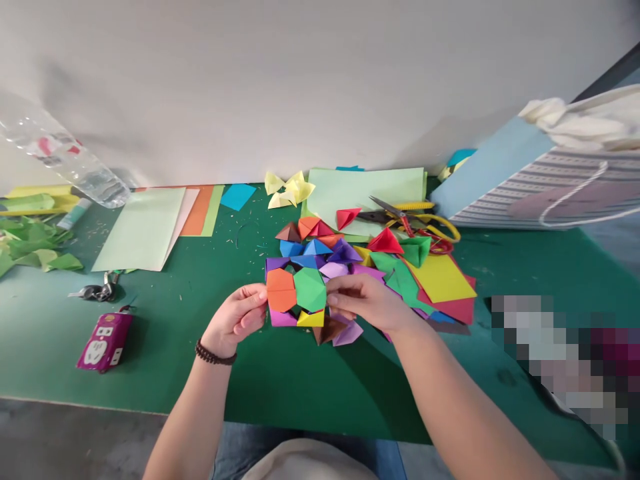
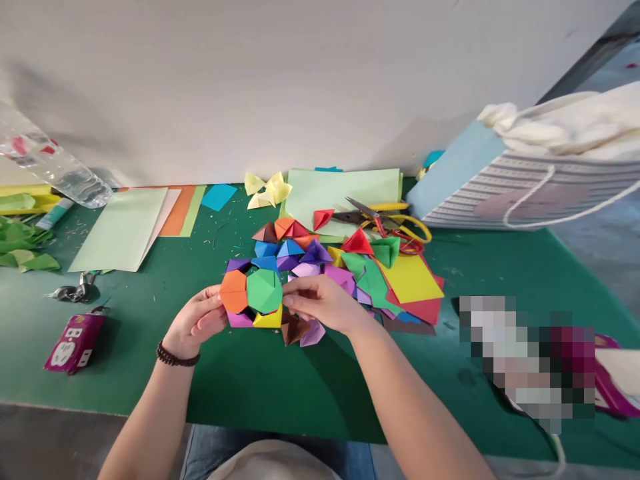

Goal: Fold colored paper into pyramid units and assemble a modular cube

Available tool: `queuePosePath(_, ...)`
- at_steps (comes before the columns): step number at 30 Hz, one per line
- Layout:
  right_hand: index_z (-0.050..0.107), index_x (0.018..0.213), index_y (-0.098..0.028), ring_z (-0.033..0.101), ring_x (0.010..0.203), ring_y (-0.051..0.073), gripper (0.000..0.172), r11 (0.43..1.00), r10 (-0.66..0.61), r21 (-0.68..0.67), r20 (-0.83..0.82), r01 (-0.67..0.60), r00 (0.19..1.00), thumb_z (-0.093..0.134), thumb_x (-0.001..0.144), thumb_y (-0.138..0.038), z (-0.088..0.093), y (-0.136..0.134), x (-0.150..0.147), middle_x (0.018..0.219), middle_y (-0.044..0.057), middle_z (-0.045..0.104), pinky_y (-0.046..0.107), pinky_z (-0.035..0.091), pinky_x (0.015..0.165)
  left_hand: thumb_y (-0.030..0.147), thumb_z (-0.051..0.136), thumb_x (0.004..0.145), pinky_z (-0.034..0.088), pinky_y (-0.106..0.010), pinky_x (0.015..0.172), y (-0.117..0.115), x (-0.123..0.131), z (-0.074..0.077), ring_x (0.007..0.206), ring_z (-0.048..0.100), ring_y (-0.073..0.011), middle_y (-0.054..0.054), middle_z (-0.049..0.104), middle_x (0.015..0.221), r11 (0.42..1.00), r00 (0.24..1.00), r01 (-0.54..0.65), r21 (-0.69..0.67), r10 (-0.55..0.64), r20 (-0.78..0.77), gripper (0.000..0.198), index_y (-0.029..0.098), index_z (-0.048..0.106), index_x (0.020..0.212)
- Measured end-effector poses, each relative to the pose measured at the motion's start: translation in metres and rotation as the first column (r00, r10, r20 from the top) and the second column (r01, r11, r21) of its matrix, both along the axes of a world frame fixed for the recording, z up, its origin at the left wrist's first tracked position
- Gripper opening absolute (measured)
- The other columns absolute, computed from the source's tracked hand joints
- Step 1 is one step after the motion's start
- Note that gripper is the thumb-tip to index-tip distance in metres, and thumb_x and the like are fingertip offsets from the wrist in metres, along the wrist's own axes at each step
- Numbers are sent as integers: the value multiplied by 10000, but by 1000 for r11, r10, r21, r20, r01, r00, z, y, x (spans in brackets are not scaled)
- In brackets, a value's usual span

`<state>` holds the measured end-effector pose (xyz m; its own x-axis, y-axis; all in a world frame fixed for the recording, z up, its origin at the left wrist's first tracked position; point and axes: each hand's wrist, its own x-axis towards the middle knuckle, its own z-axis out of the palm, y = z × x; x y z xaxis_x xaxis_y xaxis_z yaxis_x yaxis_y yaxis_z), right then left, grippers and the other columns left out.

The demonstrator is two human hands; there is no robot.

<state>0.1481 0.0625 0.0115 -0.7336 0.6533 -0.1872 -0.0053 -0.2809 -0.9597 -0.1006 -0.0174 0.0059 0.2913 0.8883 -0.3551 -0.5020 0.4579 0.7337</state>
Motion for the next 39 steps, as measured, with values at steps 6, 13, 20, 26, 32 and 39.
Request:
queuePosePath(6, 632, 725, -141, 268, 333, 5, 358, 958, -58, -287, -159, 10, 986, 757, 759, -475, -7, -2, -9, 487, -68, 494, 175, 141, 339, 388, 776, 760, 127, -127, 271, 0, 2, -4, 228, 190, -13, 112, 372, 306, 1000, 1000, 3, 21, -3, 12, 304, 149, 589, 742)
queuePosePath(13, 563, 747, -172, 232, 242, 3, 357, 884, -7, -456, -229, -101, 973, 776, 737, -459, -12, -3, -8, 393, -99, 495, 141, 122, 272, 455, 780, 738, 120, -138, 278, -1, 2, -8, 221, 200, -19, 113, 362, 297, 999, 999, 34, 33, -33, -19, 341, 160, 612, 767)
queuePosePath(20, 540, 758, -186, 237, 220, 10, 365, 890, 5, -440, -258, -122, 966, 734, 776, -496, -8, -7, -8, 357, -111, 476, 137, 135, 260, 491, 773, 734, 106, -150, 291, -2, 3, -7, 224, 210, -21, 110, 362, 292, 996, 996, 58, 70, -53, -70, 368, 156, 633, 793)
queuePosePath(26, 547, 787, -195, 246, 227, 11, 326, 886, -2, -447, -277, -126, 961, 752, 776, -448, -7, -8, -6, 344, -131, 444, 124, 158, 279, 483, 749, 768, 119, -151, 296, 0, 5, -5, 230, 220, -19, 103, 369, 293, 994, 994, 66, 84, -58, -98, 357, 146, 630, 760)
queuePosePath(32, 551, 793, -198, 243, 238, 11, 321, 895, -17, -434, -258, -101, 966, 766, 766, -436, -6, -6, -6, 349, -133, 437, 124, 159, 291, 463, 741, 783, 115, -143, 290, 2, 6, -3, 232, 225, -13, 104, 384, 312, 998, 995, 36, 56, -31, -92, 343, 136, 641, 804)
queuePosePath(39, 595, 825, -172, 269, 227, 14, 322, 900, -40, -433, -191, -48, 981, 760, 774, -444, -7, -4, -6, 320, -122, 431, 118, 163, 285, 386, 778, 758, 135, -129, 275, 1, 6, -8, 221, 183, -13, 122, 379, 307, 999, 1000, -8, 45, 6, 29, 288, 151, 631, 837)
